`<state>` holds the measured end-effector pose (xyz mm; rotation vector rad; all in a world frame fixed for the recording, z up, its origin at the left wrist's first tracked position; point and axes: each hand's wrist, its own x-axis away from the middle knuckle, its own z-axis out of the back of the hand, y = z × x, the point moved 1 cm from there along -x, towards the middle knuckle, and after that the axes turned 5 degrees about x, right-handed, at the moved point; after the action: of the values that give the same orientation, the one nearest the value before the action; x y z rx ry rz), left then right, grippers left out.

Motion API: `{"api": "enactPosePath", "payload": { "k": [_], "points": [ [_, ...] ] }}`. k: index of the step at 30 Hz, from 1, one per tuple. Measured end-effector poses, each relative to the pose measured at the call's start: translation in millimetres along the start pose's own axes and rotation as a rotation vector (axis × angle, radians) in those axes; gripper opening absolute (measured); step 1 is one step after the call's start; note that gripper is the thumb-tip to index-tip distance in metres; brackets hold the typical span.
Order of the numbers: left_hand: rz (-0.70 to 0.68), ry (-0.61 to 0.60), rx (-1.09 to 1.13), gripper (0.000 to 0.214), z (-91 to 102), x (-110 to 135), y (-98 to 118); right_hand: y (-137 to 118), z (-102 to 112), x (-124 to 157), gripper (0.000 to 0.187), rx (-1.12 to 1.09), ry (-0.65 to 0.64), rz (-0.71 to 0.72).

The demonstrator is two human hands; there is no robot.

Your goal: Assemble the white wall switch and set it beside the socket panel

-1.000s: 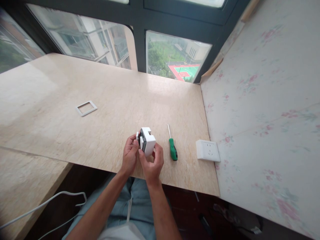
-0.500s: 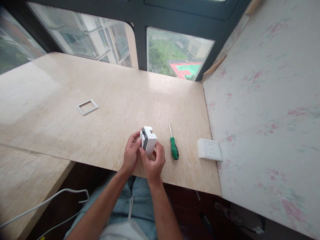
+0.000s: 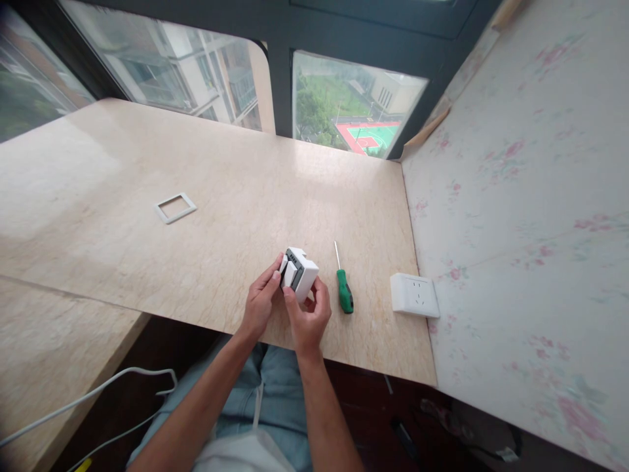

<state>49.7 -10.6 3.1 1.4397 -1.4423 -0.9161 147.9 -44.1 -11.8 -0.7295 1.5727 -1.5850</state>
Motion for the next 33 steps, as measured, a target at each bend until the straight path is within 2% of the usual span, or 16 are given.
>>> {"api": "enactPosePath", "payload": {
  "k": [10, 20, 27, 33],
  "points": [
    [-0.001, -0.008, 0.042, 0.038, 2.1, -5.0, 2.1, 0.6, -0.5, 0.2, 0.056, -0.004, 0.001, -0.032],
    [0.003, 0.018, 0.037, 0.036, -0.7, -6.5, 2.0, 1.2, -0.6, 0.2, 0.055, 0.061, 0.015, 0.012],
    [0.035, 0.031, 0.076, 0.037, -2.4, -5.2, -0.8, -3.8, 0.0, 1.1, 0.054, 0.119, 0.019, 0.103],
    [0.000, 0.059, 0.025, 0.038, -6.9, -1.6, -2.3, -5.2, -0.2, 1.4, 0.052, 0.147, 0.026, 0.126]
  ]
}}
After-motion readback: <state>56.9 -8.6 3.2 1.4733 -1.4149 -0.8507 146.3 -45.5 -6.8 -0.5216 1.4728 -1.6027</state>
